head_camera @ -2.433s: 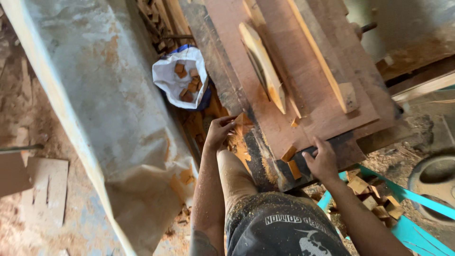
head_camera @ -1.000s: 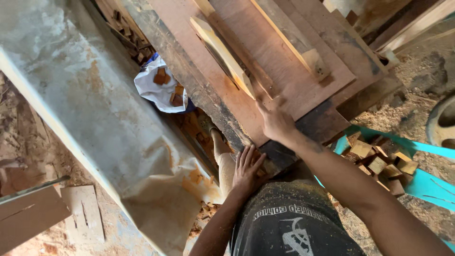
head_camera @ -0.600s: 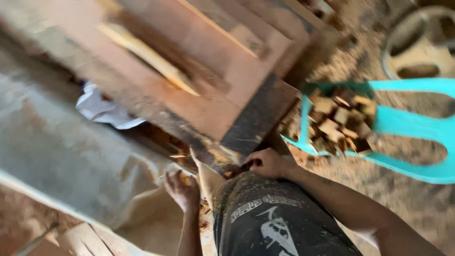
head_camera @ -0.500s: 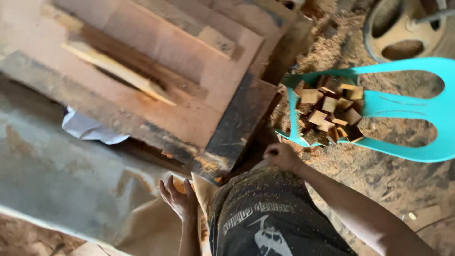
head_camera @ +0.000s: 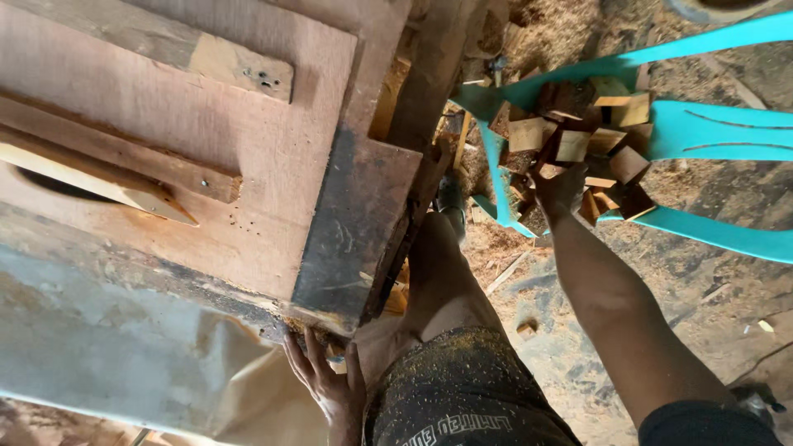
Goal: The person uses a table saw to cut small rectangular blocks of wood from a larger plank. They feed the wood into the saw blade, cut off a piece, and then place the finished block into a white bag. The process is repeated multiple times throughout the clip.
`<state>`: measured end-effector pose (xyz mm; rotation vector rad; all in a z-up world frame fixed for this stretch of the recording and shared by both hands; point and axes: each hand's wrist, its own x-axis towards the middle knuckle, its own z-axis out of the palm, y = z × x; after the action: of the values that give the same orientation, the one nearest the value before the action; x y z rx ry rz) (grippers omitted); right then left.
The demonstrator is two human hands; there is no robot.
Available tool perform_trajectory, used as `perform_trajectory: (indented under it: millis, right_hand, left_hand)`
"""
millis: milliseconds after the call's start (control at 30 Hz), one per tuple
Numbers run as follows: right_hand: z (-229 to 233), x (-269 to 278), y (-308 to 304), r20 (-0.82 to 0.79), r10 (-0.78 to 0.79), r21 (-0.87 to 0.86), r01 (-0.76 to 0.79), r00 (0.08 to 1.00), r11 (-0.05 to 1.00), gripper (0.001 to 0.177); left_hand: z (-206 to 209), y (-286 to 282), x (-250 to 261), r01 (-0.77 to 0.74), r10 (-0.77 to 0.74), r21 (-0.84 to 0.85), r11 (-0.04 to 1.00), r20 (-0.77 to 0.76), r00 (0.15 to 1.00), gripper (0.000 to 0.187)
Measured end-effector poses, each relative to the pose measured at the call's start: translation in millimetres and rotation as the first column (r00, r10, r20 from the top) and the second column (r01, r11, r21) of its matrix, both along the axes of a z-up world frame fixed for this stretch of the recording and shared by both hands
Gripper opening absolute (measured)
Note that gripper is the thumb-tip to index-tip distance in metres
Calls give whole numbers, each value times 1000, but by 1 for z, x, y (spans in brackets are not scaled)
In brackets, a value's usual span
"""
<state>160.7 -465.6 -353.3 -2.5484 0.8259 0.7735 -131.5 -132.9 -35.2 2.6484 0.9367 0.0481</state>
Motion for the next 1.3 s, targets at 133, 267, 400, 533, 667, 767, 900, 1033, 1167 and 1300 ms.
perform_trajectory:
  millis: [133,267,400,533,667,767,900,1033,1167,1300]
  right_hand:
    - [12,-13,-5,14,-117,38,117,993,992,86]
    - [39,-17,-21,96,-239,75,233,966,970,74]
    - [42,-20,-14,109,-275,217,247,955,944,63]
    - [16,-10,2,78,-190,277,162,979,947,54]
    - [9,-6,1,48,-228,314,202,972,928,45]
    - [39,-10,-10,-31,-383,517,343,923,784,40]
    - [111,-22,-23,-539,-504,760,648,675,55,37]
    - [186,-34,11,-540,170,537,493,824,-685,38]
    - [274,-49,88,-706,290,389,696,646,-603,45]
    - [350,-40,171,-570,492,356,738,658,-574,46]
  left_hand:
    - [10,-5,-4,-89,89,-13,996,-40,995,77]
    - [18,0,7,-200,202,-100,975,12,979,74]
    - [17,25,23,-159,164,-59,985,88,983,73]
    - [8,26,15,-203,204,-20,979,65,977,71]
    - [4,11,6,-229,231,-27,973,83,969,67]
    - [15,3,14,-216,222,-59,975,118,968,65]
    - [48,4,44,-143,156,-87,986,171,973,65]
    - [78,17,89,107,11,-395,912,283,959,50]
    - [97,26,129,241,-96,-582,777,269,958,33]
    - [122,39,140,117,97,-893,434,175,980,33]
